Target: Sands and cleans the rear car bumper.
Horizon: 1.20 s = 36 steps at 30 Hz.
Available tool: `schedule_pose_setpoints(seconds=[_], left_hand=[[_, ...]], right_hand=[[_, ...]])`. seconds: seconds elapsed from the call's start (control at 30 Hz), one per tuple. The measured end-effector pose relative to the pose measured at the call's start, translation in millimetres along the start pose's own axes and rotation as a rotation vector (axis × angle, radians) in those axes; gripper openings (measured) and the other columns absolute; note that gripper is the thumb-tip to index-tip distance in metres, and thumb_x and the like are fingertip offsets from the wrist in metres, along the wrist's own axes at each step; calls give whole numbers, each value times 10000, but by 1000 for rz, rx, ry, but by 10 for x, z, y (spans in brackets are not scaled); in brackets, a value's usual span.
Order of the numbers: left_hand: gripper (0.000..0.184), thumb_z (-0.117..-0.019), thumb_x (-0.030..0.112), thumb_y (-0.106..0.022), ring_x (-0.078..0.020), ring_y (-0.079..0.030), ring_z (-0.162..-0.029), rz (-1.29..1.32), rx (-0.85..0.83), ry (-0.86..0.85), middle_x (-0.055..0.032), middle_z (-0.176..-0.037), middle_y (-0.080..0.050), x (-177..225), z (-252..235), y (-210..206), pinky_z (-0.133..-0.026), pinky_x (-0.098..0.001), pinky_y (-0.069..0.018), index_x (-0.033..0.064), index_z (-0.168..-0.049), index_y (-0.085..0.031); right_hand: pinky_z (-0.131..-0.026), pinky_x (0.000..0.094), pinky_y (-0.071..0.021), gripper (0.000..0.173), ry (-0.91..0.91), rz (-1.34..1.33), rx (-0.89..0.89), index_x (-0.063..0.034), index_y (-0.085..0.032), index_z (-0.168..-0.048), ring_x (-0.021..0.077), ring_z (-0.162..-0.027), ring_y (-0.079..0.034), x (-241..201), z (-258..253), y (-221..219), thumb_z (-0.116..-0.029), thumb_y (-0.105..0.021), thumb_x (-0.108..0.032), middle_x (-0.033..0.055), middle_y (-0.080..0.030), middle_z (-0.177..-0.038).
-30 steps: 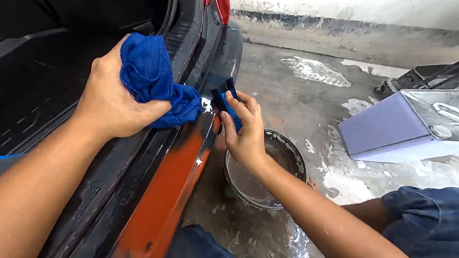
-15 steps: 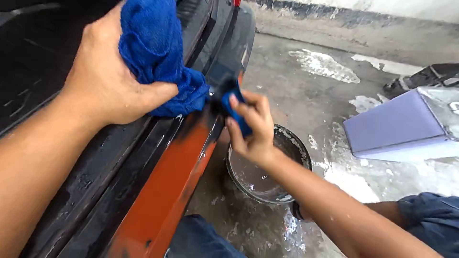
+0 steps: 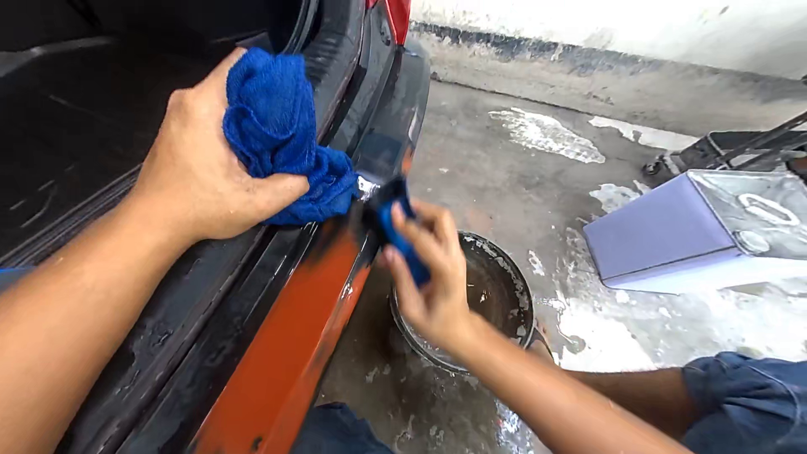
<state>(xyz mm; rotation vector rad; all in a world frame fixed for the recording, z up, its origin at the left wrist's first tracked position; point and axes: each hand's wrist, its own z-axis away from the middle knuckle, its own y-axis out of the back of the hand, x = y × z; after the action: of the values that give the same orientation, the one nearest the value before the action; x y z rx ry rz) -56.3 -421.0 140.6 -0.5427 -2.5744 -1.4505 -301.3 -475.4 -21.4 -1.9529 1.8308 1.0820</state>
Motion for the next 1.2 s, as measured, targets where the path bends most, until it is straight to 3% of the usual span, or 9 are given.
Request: schedule_pose_setpoints(seconds=[0.17, 0.27, 0.43, 0.5, 0.6, 0.73, 0.9, 1.07, 1.2], left_hand=[[686, -713, 435, -732, 3, -633, -1047, -37, -12, 3, -12, -1108, -681, 8, 21, -12, -922, -232, -526, 81, -1278, -571], [674, -707, 441, -736, -3, -641, -1024, -24, -8, 6, -5, -1086, -682, 23, 37, -5, -897, -245, -540, 94, -1262, -577], [648, -705, 451, -725, 9, -639, -996, -42, 2, 13, 7, -1058, -682, -1, 40, -17, -864, -238, -537, 108, -1237, -588], [664, -705, 449, -723, -11, -641, -1013, -47, -9, 5, -14, -1077, -682, 13, 29, -28, -879, -264, -537, 99, -1252, -582], [665, -701, 448, -729, -27, -658, -999, -26, 4, 7, -14, -1063, -691, 3, 30, -18, -867, -288, -560, 100, -1250, -588], [643, -705, 456, -708, -41, -655, -991, -48, 7, 11, -23, -1054, -691, -18, -2, -24, -850, -304, -548, 104, -1233, -602], [656, -702, 462, -714, -48, -659, -1009, -34, -1, 10, -14, -1070, -691, -18, 23, -24, -863, -323, -560, 120, -1249, -589], [656, -689, 467, -703, -65, -665, -983, -64, 21, 35, -34, -1051, -693, -20, 26, -36, -838, -342, -557, 104, -1226, -600], [658, -702, 443, -713, -63, -663, -992, -68, 28, 21, -49, -1058, -693, -17, 49, -33, -859, -314, -558, 72, -1233, -598]], right_hand=[[-876, 442, -569, 354, 75, 49, 102, -97, -733, -1245, 269, -1109, -631, 460, -363, -93, -929, -658, -240, 171, -648, -1247], [-939, 446, -545, 371, -57, 59, 82, -116, -689, -1322, 252, -1190, -587, 203, -303, -59, -971, -637, -224, 136, -599, -1339], [-891, 457, -570, 373, 138, 66, -9, -138, -717, -1278, 286, -1136, -638, 356, -143, 33, -929, -649, -251, 179, -645, -1310], [-857, 454, -561, 368, 21, 144, 49, -154, -726, -1280, 263, -1106, -631, 470, -447, -10, -940, -647, -270, 133, -653, -1281], [-960, 451, -543, 384, -103, 146, 5, -167, -673, -1356, 244, -1227, -580, 119, -343, 19, -989, -619, -266, 100, -588, -1393], [-924, 449, -565, 374, 91, 120, -132, -164, -711, -1299, 255, -1177, -626, 105, -29, 175, -934, -660, -225, 127, -615, -1388], [-939, 491, -544, 403, -148, 259, -80, -192, -664, -1381, 266, -1198, -610, 78, -385, 125, -989, -618, -272, 80, -595, -1432], [-861, 466, -563, 390, 80, 227, -178, -221, -687, -1339, 256, -1129, -635, -44, 31, 209, -953, -638, -254, 82, -604, -1420], [-871, 505, -549, 400, -121, 289, -141, -190, -668, -1362, 288, -1140, -613, 179, -407, 197, -975, -619, -275, 96, -610, -1359]])
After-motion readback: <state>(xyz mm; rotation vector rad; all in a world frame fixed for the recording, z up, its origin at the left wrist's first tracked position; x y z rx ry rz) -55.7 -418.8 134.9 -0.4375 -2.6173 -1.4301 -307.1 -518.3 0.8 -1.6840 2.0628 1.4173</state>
